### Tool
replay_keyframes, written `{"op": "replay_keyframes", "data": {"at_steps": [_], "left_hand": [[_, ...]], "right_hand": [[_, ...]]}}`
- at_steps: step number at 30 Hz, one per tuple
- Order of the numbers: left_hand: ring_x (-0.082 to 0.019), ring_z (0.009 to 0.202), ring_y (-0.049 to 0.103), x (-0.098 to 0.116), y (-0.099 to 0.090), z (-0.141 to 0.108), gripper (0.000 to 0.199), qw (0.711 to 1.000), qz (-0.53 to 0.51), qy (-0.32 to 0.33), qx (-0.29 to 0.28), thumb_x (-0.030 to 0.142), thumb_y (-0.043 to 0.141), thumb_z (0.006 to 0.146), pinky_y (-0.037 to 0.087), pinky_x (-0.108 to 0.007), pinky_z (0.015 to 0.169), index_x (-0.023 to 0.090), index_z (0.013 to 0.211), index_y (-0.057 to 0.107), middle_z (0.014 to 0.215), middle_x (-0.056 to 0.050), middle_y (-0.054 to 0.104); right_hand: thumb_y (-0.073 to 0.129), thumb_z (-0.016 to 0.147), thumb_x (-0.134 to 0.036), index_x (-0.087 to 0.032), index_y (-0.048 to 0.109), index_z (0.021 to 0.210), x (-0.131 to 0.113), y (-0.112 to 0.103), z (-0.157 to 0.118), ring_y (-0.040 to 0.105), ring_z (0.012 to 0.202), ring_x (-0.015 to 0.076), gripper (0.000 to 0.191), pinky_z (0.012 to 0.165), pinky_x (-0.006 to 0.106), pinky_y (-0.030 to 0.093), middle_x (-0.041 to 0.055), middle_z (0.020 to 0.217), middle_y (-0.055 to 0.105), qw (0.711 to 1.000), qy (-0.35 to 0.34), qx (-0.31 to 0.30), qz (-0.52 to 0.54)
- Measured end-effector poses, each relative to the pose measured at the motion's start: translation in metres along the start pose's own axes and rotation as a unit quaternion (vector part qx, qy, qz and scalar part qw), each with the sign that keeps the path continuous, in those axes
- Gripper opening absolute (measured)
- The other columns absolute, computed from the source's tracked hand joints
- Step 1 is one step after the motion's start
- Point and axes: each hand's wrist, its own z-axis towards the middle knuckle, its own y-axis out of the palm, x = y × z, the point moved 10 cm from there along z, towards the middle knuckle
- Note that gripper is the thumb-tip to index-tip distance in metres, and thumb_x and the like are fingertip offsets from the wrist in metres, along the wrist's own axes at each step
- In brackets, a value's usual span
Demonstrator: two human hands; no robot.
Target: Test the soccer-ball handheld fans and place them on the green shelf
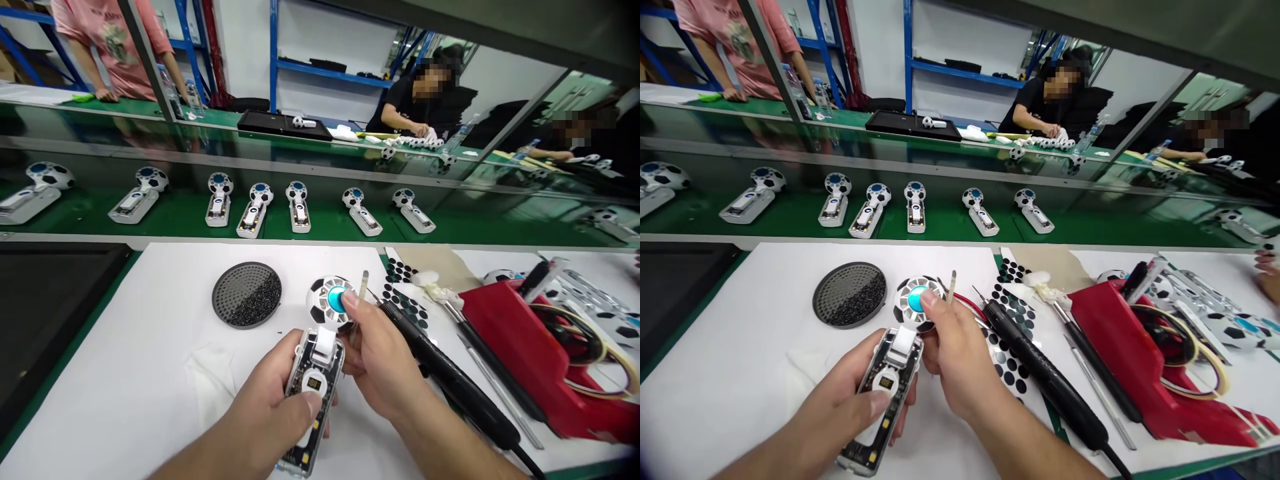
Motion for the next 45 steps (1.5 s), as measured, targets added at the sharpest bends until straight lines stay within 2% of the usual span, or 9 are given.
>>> {"op": "replay_keyframes", "data": {"at_steps": [6, 12, 22, 29, 33, 37, 42, 45], "left_hand": [[-0.021, 0.08, 0.057, -0.007, -0.001, 0.0, 0.039, 0.999, -0.032, 0.011, -0.018, 0.04, 0.063, 0.085, 0.048, -0.036, 0.07, 0.02, 0.117, 0.05, 0.101, -0.008, 0.058], [-0.016, 0.078, 0.055, -0.015, -0.004, -0.002, 0.032, 0.997, -0.067, 0.011, -0.023, 0.028, 0.061, 0.087, 0.046, -0.03, 0.068, 0.024, 0.118, 0.054, 0.101, -0.005, 0.058], [-0.017, 0.077, 0.057, -0.013, -0.003, 0.002, 0.034, 0.996, -0.083, 0.006, -0.019, 0.029, 0.062, 0.085, 0.05, -0.032, 0.069, 0.022, 0.118, 0.054, 0.102, -0.006, 0.058], [-0.018, 0.07, 0.061, -0.019, -0.004, 0.004, 0.037, 0.99, -0.144, -0.006, -0.014, 0.03, 0.065, 0.079, 0.051, -0.03, 0.06, 0.019, 0.114, 0.056, 0.1, -0.008, 0.061], [-0.017, 0.07, 0.062, -0.015, -0.005, 0.004, 0.032, 0.987, -0.158, 0.001, -0.009, 0.029, 0.062, 0.082, 0.052, -0.03, 0.06, 0.018, 0.111, 0.055, 0.1, -0.008, 0.062], [-0.017, 0.071, 0.061, -0.014, -0.005, 0.003, 0.032, 0.987, -0.161, -0.007, -0.009, 0.027, 0.062, 0.081, 0.052, -0.03, 0.06, 0.017, 0.111, 0.053, 0.101, -0.009, 0.062], [-0.018, 0.07, 0.063, -0.015, -0.004, 0.003, 0.033, 0.986, -0.165, -0.018, -0.017, 0.027, 0.062, 0.081, 0.051, -0.028, 0.057, 0.019, 0.112, 0.055, 0.103, -0.008, 0.062], [-0.019, 0.072, 0.063, -0.015, -0.005, 0.003, 0.033, 0.987, -0.158, -0.023, -0.012, 0.029, 0.063, 0.081, 0.052, -0.031, 0.061, 0.019, 0.111, 0.055, 0.103, -0.008, 0.062]], "right_hand": [[0.055, 0.092, -0.052, -0.02, 0.049, 0.07, 0.009, -0.001, 0.004, 0.019, 0.04, 0.0055, 0.04, 0.039, 0.02, 0.015, -0.0093, 0.045, 0.032, 0.999, 0.017, -0.017, 0.03], [0.054, 0.093, -0.053, -0.02, 0.048, 0.07, 0.009, -0.002, 0.004, 0.02, 0.039, 0.0058, 0.04, 0.04, 0.021, 0.015, -0.0093, 0.044, 0.03, 0.999, 0.022, -0.016, 0.025], [0.054, 0.092, -0.056, -0.02, 0.051, 0.07, 0.009, -0.003, 0.005, 0.018, 0.041, 0.0067, 0.042, 0.041, 0.023, 0.014, -0.009, 0.044, 0.028, 0.999, 0.027, -0.019, 0.013], [0.056, 0.09, -0.057, -0.02, 0.054, 0.072, 0.012, -0.007, 0.008, 0.017, 0.042, 0.0064, 0.042, 0.041, 0.022, 0.013, -0.0086, 0.047, 0.03, 0.999, 0.029, -0.004, 0.011], [0.057, 0.089, -0.061, -0.02, 0.053, 0.071, 0.016, -0.006, 0.01, 0.017, 0.041, 0.0065, 0.044, 0.04, 0.022, 0.014, -0.0091, 0.044, 0.028, 0.999, 0.045, -0.012, 0.003], [0.057, 0.09, -0.057, -0.021, 0.05, 0.071, 0.017, -0.006, 0.011, 0.016, 0.042, 0.0065, 0.041, 0.04, 0.022, 0.014, -0.0091, 0.046, 0.028, 0.999, 0.046, -0.011, 0.018], [0.057, 0.089, -0.059, -0.021, 0.053, 0.074, 0.016, -0.006, 0.01, 0.017, 0.041, 0.0072, 0.041, 0.039, 0.022, 0.016, -0.009, 0.044, 0.028, 0.999, 0.042, -0.004, 0.011], [0.057, 0.089, -0.06, -0.021, 0.054, 0.073, 0.018, -0.007, 0.01, 0.02, 0.04, 0.0081, 0.042, 0.038, 0.023, 0.018, -0.0079, 0.044, 0.03, 0.999, 0.044, -0.004, 0.004]]}}
